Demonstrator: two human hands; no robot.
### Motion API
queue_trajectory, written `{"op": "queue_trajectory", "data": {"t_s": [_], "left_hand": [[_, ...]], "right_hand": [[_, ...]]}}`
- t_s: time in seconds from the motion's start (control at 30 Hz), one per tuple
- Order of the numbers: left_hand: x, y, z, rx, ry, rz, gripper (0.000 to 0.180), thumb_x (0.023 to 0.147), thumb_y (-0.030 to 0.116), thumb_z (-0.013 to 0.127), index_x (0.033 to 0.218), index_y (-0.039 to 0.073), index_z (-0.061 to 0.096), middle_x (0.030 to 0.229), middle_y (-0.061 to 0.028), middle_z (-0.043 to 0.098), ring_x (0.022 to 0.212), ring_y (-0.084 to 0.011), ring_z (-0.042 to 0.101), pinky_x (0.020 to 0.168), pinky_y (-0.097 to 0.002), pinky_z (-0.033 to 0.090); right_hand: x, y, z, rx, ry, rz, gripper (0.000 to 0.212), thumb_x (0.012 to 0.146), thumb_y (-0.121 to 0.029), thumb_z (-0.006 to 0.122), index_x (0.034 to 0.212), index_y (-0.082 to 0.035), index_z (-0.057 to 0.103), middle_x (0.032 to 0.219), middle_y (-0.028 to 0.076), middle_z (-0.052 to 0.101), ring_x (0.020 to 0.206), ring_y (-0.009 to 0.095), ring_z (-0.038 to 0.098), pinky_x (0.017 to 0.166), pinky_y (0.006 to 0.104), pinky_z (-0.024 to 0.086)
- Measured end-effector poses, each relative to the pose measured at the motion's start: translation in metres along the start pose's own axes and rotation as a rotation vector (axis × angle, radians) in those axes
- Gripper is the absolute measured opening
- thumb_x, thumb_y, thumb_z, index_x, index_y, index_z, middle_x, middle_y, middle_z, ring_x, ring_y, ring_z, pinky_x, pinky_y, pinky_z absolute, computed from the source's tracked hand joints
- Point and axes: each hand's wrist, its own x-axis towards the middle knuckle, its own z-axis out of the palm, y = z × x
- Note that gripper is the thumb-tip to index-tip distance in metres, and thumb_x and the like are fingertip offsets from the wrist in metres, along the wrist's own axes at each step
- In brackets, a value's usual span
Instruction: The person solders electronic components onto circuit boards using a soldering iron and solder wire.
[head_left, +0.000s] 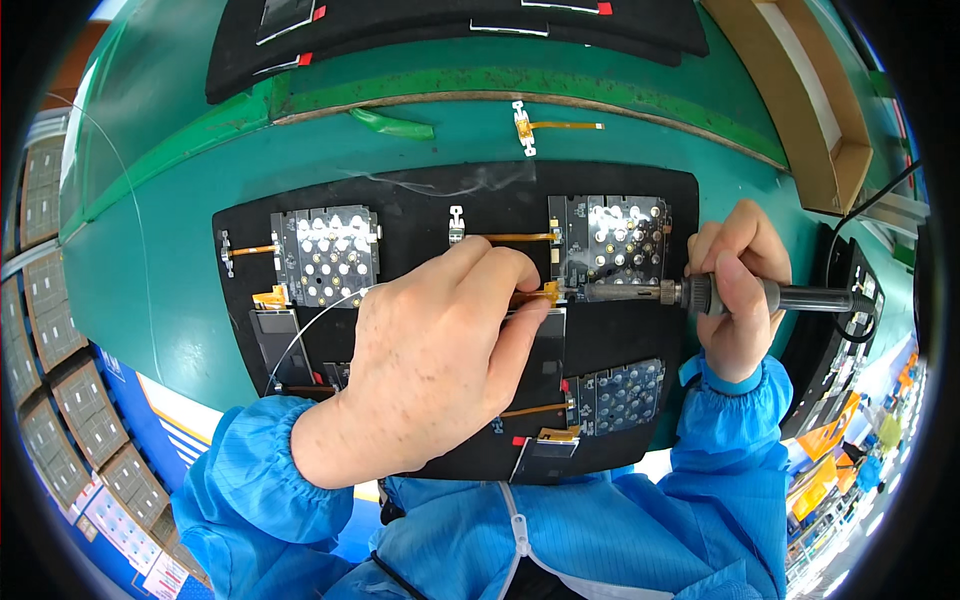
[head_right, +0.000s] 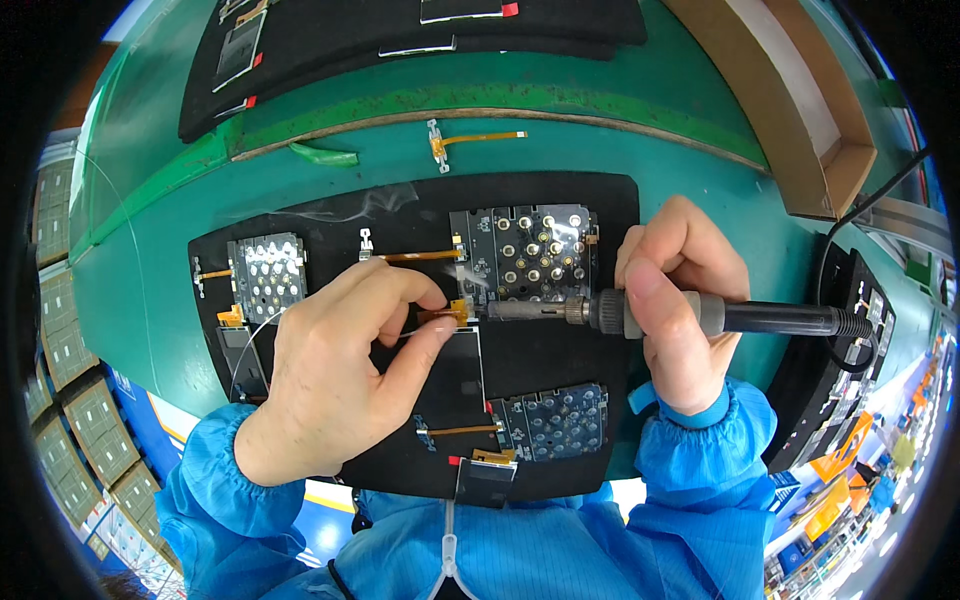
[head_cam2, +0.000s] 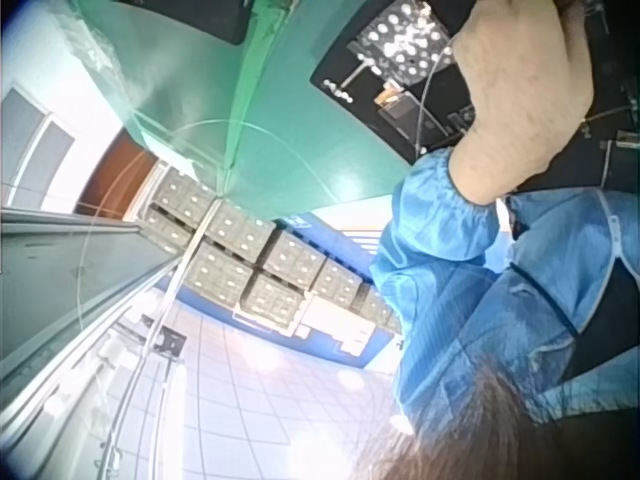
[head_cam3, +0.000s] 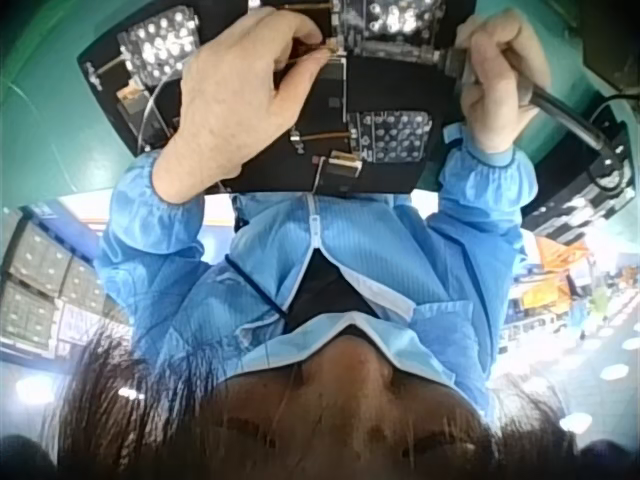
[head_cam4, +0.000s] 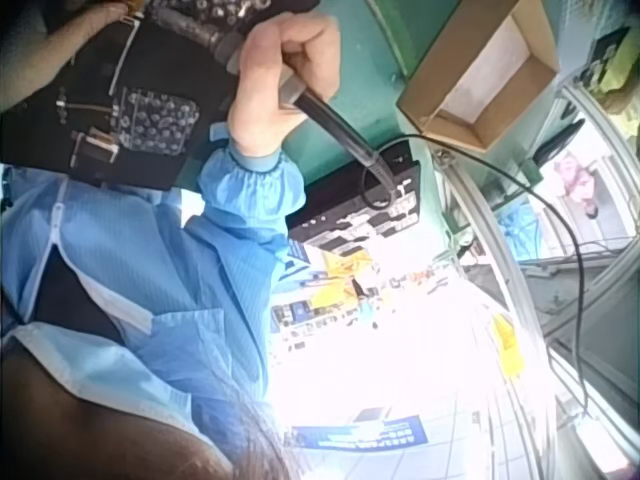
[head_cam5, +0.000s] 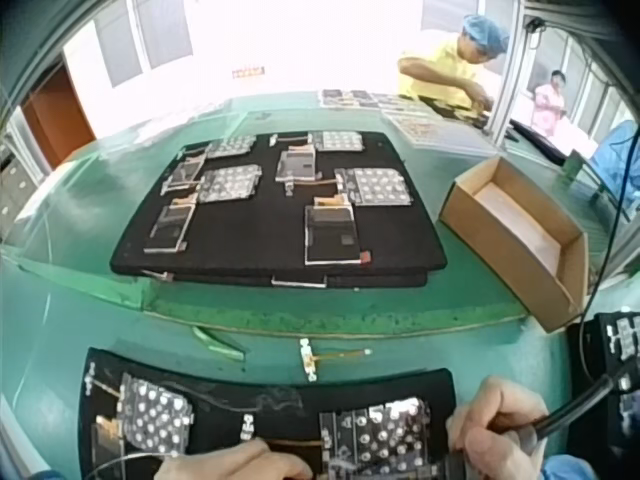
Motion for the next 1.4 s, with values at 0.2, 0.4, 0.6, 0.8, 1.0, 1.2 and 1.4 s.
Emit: {"op": "queue_trajectory", "data": {"t_s": [0.2, 0.4, 0.6, 0.8, 1.0, 1.2, 1.4], "left_hand": [[0.015, -0.001, -0.002, -0.171, -0.08, -0.148, 0.008, 0.082, 0.005, 0.069, 0.08, -0.002, 0.066, 0.045, -0.0043, 0.042, 0.039, -0.0121, 0.037, 0.043, -0.0309, 0.029], [0.028, -0.003, -0.01, -0.23, -0.187, -0.182, 0.011, 0.08, 0.005, 0.068, 0.076, -0.005, 0.065, 0.045, -0.0025, 0.043, 0.042, -0.008, 0.036, 0.044, -0.0291, 0.029], [0.032, 0.002, -0.013, -0.268, -0.261, -0.318, 0.013, 0.08, 0.005, 0.067, 0.075, -0.006, 0.065, 0.046, -0.0011, 0.046, 0.044, -0.0057, 0.037, 0.044, -0.0275, 0.029], [0.033, 0.003, -0.014, -0.325, -0.271, -0.382, 0.013, 0.08, 0.005, 0.066, 0.075, -0.007, 0.065, 0.049, -0.0011, 0.051, 0.046, -0.0043, 0.041, 0.044, -0.0261, 0.029], [0.035, 0.002, -0.014, -0.307, -0.284, -0.382, 0.014, 0.079, 0.007, 0.065, 0.075, -0.007, 0.066, 0.052, -0.0017, 0.054, 0.047, -0.0041, 0.044, 0.044, -0.0249, 0.03], [0.036, 0.002, -0.016, -0.295, -0.323, -0.426, 0.014, 0.079, 0.007, 0.065, 0.076, -0.006, 0.067, 0.055, -0.0019, 0.057, 0.049, -0.004, 0.047, 0.045, -0.0235, 0.031], [0.037, 0.002, -0.017, -0.268, -0.324, -0.414, 0.014, 0.079, 0.008, 0.064, 0.077, -0.006, 0.068, 0.057, -0.0023, 0.058, 0.05, -0.0045, 0.048, 0.045, -0.0234, 0.032]], "right_hand": [[0.0, 0.002, -0.001, -0.023, 0.002, -0.028, 0.025, 0.087, -0.021, 0.062, 0.075, -0.006, 0.045, 0.066, 0.0, 0.042, 0.059, 0.007, 0.034, 0.053, 0.0248, 0.023], [0.001, 0.003, -0.002, -0.046, -0.023, -0.048, 0.023, 0.088, -0.019, 0.056, 0.076, -0.005, 0.042, 0.07, 0.002, 0.035, 0.059, 0.011, 0.033, 0.055, 0.0277, 0.024], [0.0, 0.002, -0.003, -0.024, -0.023, -0.036, 0.024, 0.086, -0.022, 0.061, 0.077, -0.005, 0.045, 0.068, 0.001, 0.043, 0.062, 0.007, 0.034, 0.055, 0.0243, 0.023], [0.0, 0.003, -0.002, -0.029, 0.008, -0.032, 0.022, 0.086, -0.02, 0.06, 0.078, -0.006, 0.046, 0.069, 0.001, 0.044, 0.062, 0.007, 0.034, 0.056, 0.0241, 0.023], [0.001, 0.003, -0.003, -0.033, 0.018, -0.02, 0.021, 0.085, -0.019, 0.059, 0.078, -0.005, 0.046, 0.069, 0.002, 0.044, 0.063, 0.008, 0.035, 0.056, 0.0245, 0.024], [0.001, 0.002, -0.005, -0.016, -0.036, -0.037, 0.021, 0.085, -0.019, 0.058, 0.077, -0.005, 0.045, 0.068, 0.003, 0.043, 0.063, 0.009, 0.035, 0.057, 0.025, 0.025], [0.002, 0.001, -0.006, -0.099, -0.077, -0.024, 0.021, 0.086, -0.024, 0.053, 0.081, -0.006, 0.044, 0.066, 0.002, 0.039, 0.06, 0.01, 0.031, 0.057, 0.0275, 0.024]]}}
